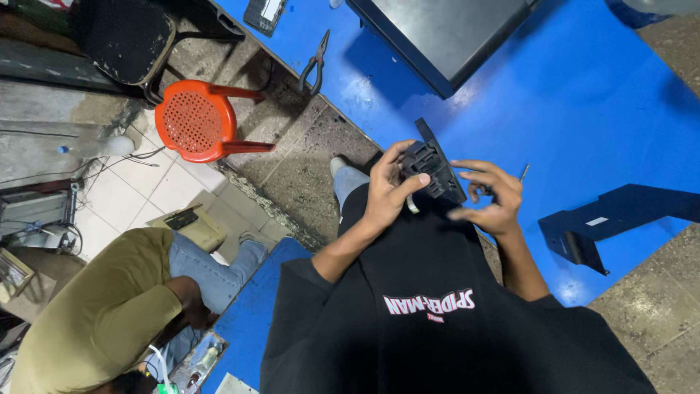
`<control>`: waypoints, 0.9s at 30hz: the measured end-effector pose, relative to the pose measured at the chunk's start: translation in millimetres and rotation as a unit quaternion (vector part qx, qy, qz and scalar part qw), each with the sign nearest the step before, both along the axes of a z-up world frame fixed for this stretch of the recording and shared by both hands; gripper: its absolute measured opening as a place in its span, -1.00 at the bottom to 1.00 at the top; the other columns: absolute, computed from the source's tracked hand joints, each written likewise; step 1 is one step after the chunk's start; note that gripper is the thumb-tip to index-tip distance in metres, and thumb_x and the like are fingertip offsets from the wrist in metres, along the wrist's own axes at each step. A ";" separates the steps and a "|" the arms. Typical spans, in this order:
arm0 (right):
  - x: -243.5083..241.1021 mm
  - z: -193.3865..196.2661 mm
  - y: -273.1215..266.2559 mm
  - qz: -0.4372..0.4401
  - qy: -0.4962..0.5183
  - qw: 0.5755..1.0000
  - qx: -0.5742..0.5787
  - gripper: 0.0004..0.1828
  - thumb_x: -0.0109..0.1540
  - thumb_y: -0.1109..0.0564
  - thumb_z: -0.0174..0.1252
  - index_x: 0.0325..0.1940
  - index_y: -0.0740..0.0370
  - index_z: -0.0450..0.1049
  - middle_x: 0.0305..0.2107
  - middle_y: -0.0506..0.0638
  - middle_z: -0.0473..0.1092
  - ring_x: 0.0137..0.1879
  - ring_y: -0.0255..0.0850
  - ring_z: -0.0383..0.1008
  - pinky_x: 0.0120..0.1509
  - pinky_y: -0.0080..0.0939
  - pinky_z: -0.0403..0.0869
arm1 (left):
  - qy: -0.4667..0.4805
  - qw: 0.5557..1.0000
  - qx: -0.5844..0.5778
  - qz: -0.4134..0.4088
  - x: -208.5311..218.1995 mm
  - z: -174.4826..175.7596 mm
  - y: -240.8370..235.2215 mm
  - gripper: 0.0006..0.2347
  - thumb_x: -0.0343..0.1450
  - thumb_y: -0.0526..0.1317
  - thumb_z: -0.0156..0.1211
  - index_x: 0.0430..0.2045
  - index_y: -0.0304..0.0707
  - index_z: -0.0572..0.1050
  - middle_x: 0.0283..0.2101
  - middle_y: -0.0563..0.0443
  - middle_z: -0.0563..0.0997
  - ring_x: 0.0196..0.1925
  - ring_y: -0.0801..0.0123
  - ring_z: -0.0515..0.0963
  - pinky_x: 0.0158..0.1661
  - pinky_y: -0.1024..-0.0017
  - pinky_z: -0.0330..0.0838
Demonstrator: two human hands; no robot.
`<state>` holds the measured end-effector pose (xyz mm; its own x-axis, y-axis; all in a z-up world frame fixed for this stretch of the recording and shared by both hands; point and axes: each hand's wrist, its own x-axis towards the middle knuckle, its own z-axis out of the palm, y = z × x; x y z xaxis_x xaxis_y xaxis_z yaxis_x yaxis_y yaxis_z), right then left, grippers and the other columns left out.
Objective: The person uses a screwdriver to remove screws from a small black electronic device, detaches a ribbon cable, and manipulates internal components. The person repeatedly opens and closes the device casing while adjusting the cable and internal parts.
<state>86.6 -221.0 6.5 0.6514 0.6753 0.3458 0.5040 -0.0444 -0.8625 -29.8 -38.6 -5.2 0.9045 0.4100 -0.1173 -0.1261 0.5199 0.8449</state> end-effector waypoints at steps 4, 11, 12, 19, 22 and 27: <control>7.8 10.5 -21.7 -0.005 -0.040 0.999 -0.037 -0.70 0.19 0.18 0.21 -0.01 0.31 0.51 -0.25 0.05 0.51 -0.35 -0.29 0.45 -0.27 -0.32 0.35 | -0.002 1.000 0.007 -0.011 -5.5 -2.8 -3.5 -0.56 0.42 -0.40 0.26 0.20 -0.47 0.33 0.00 -0.05 0.53 0.05 0.42 0.54 0.11 0.44 0.45; 7.7 44.2 -1.2 -0.063 0.076 0.994 -0.045 -0.42 0.12 0.10 0.48 0.16 0.33 0.51 0.02 0.07 0.42 -0.31 -0.39 0.26 -0.31 -0.45 0.21 | 0.008 0.999 0.003 -0.051 -1.8 0.3 -6.1 -0.58 0.45 -0.41 0.17 0.25 -0.48 0.32 0.03 -0.04 0.56 0.06 0.46 0.55 0.13 0.48 0.45; 9.3 49.4 5.6 -0.053 0.102 0.992 -0.041 -0.35 0.08 0.09 0.47 0.21 0.31 0.46 0.09 0.04 0.37 -0.30 -0.42 0.26 -0.29 -0.47 0.23 | 0.016 0.998 0.005 -0.067 -1.4 0.9 -6.5 -0.57 0.46 -0.41 0.18 0.25 -0.48 0.32 0.03 -0.04 0.56 0.07 0.46 0.56 0.13 0.47 0.46; 27.5 59.8 30.0 0.083 0.259 0.956 -0.111 -0.31 0.10 0.16 0.38 0.31 0.32 0.40 0.00 -0.06 0.42 -0.03 -0.43 0.34 0.00 -0.45 0.37 | 0.026 0.986 0.045 -0.161 -2.5 -0.7 1.2 -0.58 0.46 -0.37 0.17 0.25 -0.42 0.34 0.06 -0.01 0.56 0.06 0.50 0.55 0.10 0.48 0.45; 29.6 43.8 27.1 0.133 0.237 0.948 -0.164 -0.48 0.14 0.16 0.36 0.15 0.35 0.46 -0.10 -0.05 0.44 -0.08 -0.37 0.39 -0.02 -0.36 0.39 | 0.051 0.979 0.050 -0.192 -6.5 -8.8 7.4 -0.59 0.46 -0.33 0.14 0.24 -0.45 0.35 0.03 -0.03 0.55 0.03 0.47 0.52 0.09 0.47 0.42; 19.1 11.2 24.5 0.143 0.247 0.942 -0.179 -0.57 0.15 0.13 0.34 0.06 0.36 0.48 -0.26 -0.08 0.45 -0.12 -0.38 0.39 -0.01 -0.33 0.40 | 0.056 0.973 0.063 -0.216 -15.0 -21.7 11.0 -0.63 0.49 -0.26 0.02 0.18 -0.45 0.38 0.04 -0.06 0.56 0.12 0.41 0.49 0.19 0.45 0.33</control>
<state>105.8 -196.5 17.7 0.4473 0.8631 -0.2346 0.0800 -0.2999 -0.9506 -44.8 -27.6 -26.9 0.9801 0.0131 -0.1981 0.1770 0.3947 0.9016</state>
